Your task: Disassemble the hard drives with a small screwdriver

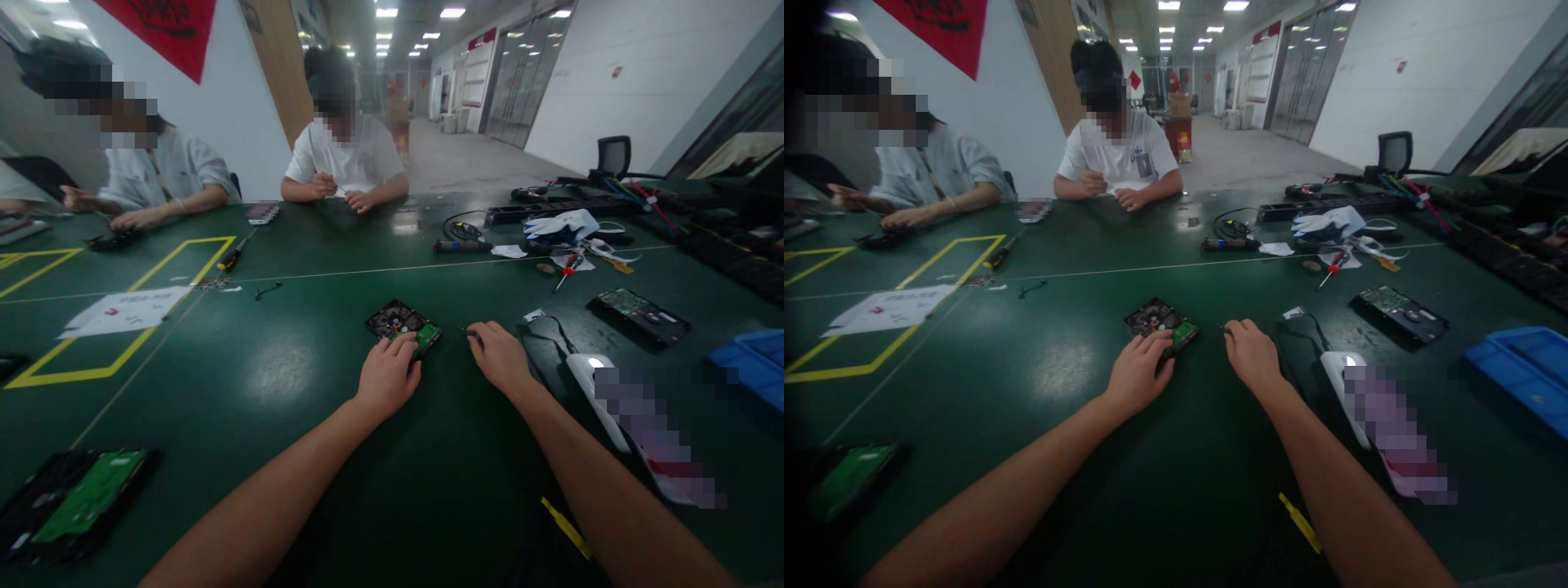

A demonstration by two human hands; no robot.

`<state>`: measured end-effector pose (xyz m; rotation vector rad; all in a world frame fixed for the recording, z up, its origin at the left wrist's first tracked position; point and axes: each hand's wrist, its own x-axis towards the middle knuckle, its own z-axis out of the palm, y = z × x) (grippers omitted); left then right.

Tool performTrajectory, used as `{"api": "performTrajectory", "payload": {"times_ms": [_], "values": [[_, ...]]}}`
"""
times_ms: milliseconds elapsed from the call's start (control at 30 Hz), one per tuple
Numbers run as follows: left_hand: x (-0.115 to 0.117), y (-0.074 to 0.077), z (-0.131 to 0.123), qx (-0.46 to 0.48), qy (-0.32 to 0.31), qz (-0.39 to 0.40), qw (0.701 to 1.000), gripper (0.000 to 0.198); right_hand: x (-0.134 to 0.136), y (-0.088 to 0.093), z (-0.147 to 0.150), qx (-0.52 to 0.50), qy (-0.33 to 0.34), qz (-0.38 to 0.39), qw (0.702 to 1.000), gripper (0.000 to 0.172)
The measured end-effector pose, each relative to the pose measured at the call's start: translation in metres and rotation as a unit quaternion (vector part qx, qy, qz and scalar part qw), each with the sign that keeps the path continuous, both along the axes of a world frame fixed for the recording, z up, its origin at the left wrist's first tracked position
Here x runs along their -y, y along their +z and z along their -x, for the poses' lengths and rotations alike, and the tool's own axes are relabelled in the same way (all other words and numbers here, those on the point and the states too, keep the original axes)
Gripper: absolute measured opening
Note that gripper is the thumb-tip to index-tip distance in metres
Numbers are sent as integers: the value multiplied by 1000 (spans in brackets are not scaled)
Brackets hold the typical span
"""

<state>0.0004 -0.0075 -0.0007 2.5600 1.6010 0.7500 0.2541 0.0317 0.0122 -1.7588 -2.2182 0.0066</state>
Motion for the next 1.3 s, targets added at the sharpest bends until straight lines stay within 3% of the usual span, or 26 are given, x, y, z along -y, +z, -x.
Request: {"api": "performTrajectory", "payload": {"times_ms": [367,800,967,1133,1300], "values": [[2,2,-2,-3,5,-2,1000,28,-14,0,1,23,-16,20,999,30],[2,1,-1,18,12,-5,1000,29,-5,5,4,23,-18,30,999,30],[3,1,-3,66,50,4,997,37,-7,1,5,16,-33,10,999,29],[1,3,-2,155,80,23,984,20,-6,1,5,33,-31,23,999,28],[-1,4,3,187,110,90,972,27,-6,2,6,32,-28,15,999,26]]}}
